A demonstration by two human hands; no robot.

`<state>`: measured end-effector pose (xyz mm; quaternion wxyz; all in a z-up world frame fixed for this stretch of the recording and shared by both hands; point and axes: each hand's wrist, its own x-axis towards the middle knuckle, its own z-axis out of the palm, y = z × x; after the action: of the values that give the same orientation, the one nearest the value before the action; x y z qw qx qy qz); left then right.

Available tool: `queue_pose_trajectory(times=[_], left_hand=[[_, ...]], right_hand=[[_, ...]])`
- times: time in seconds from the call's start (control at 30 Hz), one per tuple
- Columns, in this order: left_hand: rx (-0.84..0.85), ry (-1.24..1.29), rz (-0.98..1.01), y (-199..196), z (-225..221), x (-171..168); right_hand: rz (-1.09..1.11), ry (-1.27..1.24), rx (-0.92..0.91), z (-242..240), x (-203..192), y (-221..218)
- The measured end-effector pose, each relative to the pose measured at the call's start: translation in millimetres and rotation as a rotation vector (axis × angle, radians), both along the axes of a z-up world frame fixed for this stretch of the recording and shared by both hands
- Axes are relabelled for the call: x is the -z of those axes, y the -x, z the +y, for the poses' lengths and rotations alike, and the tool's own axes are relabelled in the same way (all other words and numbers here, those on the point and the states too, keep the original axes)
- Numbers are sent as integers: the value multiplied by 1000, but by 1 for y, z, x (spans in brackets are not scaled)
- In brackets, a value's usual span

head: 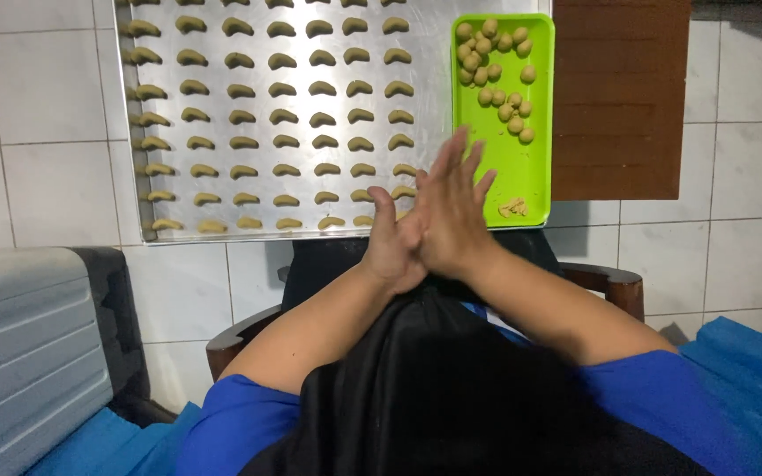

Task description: Shaping small balls of dough into crescent-shaped pastries and arranging them on a baking tray.

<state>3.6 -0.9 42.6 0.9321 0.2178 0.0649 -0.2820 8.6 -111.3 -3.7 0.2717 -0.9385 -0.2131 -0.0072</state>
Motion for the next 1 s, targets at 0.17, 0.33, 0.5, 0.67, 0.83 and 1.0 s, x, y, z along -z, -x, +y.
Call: queue_pose_trajectory(times=[0.17, 0.33, 0.5, 0.67, 0.83, 1.0], left_hand=[[60, -112, 144, -4, -5, 14], [10, -48, 72, 0, -4, 27], [-140, -50, -354, -3, -8, -2], [-7, 9, 147, 5, -5, 14], [-51, -27, -47, -3, -8, 24], [-201, 41, -507, 0, -10, 23]], right_hand=[[-88, -82, -169, 19, -12, 23], [-1, -37, -36, 2, -6, -4], [-85, -41, -16, 8, 5, 17], [-66, -62, 42, 0, 8, -9], [-59, -53, 127, -3, 0, -19], [-12, -94, 96, -8, 4, -23]])
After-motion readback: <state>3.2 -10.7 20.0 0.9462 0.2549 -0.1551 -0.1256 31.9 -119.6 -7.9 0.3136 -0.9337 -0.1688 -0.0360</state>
